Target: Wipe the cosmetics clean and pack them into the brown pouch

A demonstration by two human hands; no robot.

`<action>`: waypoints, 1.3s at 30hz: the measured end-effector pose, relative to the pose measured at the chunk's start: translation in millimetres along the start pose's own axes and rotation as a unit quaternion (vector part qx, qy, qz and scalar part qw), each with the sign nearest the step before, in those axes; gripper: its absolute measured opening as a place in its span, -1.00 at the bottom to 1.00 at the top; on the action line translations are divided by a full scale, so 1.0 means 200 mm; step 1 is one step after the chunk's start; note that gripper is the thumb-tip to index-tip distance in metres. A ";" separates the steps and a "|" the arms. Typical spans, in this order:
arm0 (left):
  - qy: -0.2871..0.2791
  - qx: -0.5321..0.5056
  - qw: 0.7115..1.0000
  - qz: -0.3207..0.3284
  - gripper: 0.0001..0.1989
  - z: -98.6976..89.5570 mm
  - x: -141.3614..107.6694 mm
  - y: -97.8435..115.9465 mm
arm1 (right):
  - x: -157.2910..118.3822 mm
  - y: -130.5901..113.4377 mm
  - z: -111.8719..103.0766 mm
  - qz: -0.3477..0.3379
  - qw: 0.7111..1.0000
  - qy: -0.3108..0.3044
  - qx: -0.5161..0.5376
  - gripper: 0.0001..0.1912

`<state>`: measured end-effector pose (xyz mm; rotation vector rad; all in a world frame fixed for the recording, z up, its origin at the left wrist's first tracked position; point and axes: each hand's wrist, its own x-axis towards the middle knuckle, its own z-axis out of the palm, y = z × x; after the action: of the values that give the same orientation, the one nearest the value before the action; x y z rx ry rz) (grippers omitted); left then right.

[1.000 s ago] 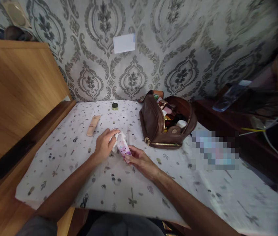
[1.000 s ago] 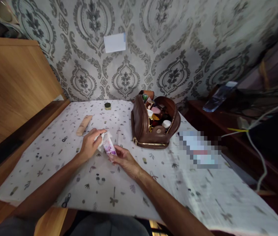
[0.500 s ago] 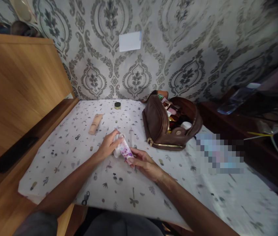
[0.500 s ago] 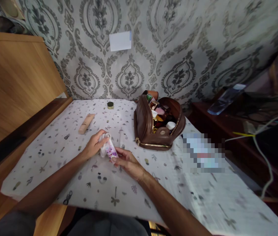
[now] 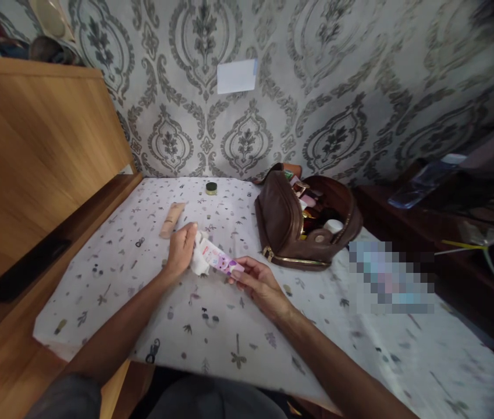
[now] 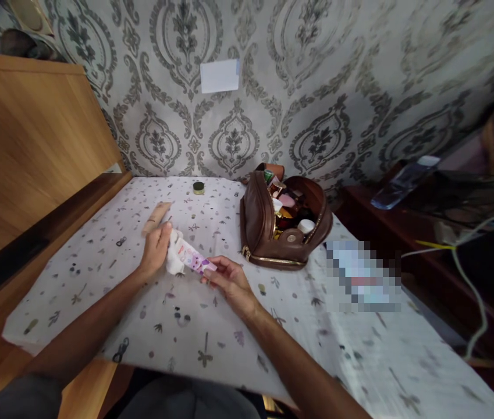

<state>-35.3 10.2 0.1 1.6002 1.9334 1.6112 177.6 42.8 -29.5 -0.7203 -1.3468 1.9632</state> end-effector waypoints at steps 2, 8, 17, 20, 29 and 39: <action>0.039 0.010 0.998 0.044 -0.57 -0.01 0.00 0.01 | 0.01 0.01 0.00 -0.011 0.999 0.014 -0.029 -0.61; -0.066 0.153 0.929 0.331 -0.71 0.10 -0.16 0.10 | 0.02 0.04 0.02 -0.024 0.999 0.021 -0.044 -0.59; -0.076 0.301 0.875 0.373 -0.64 0.11 -0.13 0.08 | -0.03 0.00 0.03 -0.016 0.999 0.032 -0.029 -0.58; -0.072 0.302 0.897 0.315 -0.57 0.05 -0.08 0.02 | -0.03 -0.01 0.02 -0.025 0.998 0.041 -0.040 -0.58; -0.085 0.126 0.985 0.081 -0.47 0.02 -0.06 -0.03 | -0.01 -0.02 0.02 -0.020 0.999 0.028 -0.029 -0.61; -0.001 -0.082 0.994 -0.074 -0.41 0.04 -0.04 -0.02 | -0.02 -0.01 0.04 0.022 0.995 0.002 -0.099 -0.57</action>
<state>-29.5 9.8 -10.3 1.3634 1.8177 1.6584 175.1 35.8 -24.7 -0.8516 -1.5520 1.8775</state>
